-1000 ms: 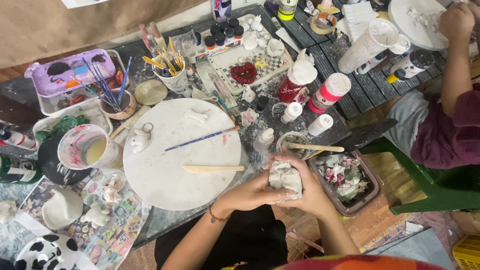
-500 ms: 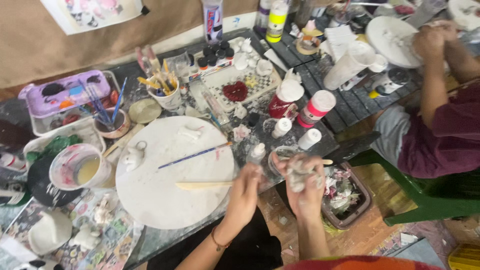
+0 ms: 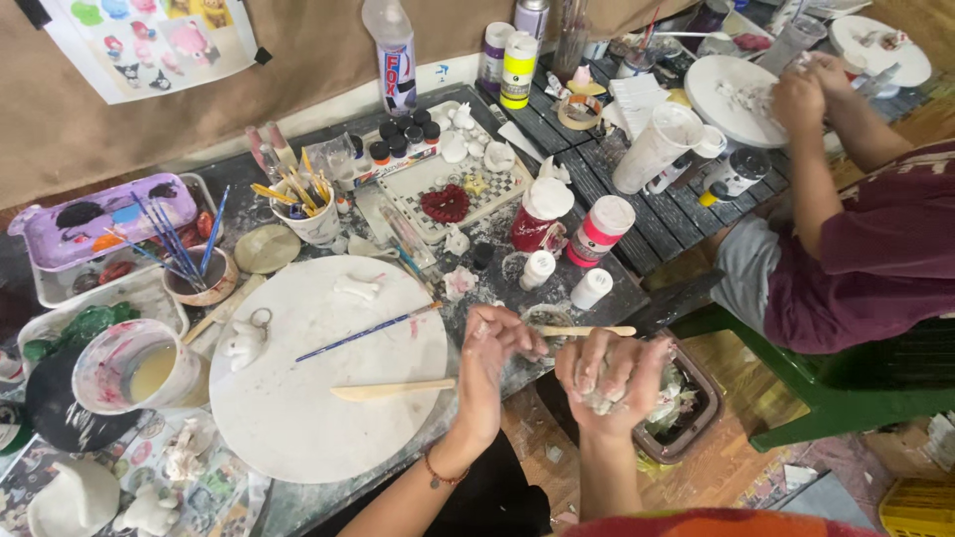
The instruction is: The person mixes a gray clay-like substance in a small container using a wooden stick. They then transfer the mixture onto a white circular board and knead it by hand, forming a cohesive lump.
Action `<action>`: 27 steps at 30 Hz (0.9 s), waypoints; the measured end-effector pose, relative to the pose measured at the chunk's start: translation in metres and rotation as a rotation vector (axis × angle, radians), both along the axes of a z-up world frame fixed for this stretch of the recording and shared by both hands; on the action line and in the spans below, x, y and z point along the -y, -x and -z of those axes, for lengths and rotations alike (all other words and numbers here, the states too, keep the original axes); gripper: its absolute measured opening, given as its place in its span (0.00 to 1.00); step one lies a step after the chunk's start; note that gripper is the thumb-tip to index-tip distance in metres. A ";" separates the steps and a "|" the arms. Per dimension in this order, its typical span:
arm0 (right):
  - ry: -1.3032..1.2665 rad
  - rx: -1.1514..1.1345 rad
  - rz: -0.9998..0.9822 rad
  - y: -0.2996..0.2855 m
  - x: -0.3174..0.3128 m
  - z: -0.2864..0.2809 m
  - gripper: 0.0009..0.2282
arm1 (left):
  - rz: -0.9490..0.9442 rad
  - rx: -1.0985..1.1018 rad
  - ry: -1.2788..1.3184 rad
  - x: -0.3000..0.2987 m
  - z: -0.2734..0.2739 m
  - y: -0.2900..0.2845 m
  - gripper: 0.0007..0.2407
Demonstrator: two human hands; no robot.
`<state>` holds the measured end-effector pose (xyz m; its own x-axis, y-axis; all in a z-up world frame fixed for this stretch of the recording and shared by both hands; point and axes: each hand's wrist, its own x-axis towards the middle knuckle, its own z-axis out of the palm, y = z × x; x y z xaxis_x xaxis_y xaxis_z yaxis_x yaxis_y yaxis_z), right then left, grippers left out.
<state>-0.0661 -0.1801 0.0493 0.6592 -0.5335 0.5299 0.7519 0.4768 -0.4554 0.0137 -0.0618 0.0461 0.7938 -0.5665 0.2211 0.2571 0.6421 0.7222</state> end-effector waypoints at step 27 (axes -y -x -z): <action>0.554 -0.208 0.726 -0.009 -0.069 0.027 0.30 | 0.334 -0.425 0.504 0.000 -0.023 -0.005 0.25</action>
<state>-0.0575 -0.1111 0.0223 0.3737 -0.5581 0.7409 0.6586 -0.4028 -0.6356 0.0185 -0.0615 0.0695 0.6719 -0.7041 0.2299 0.6889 0.7081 0.1550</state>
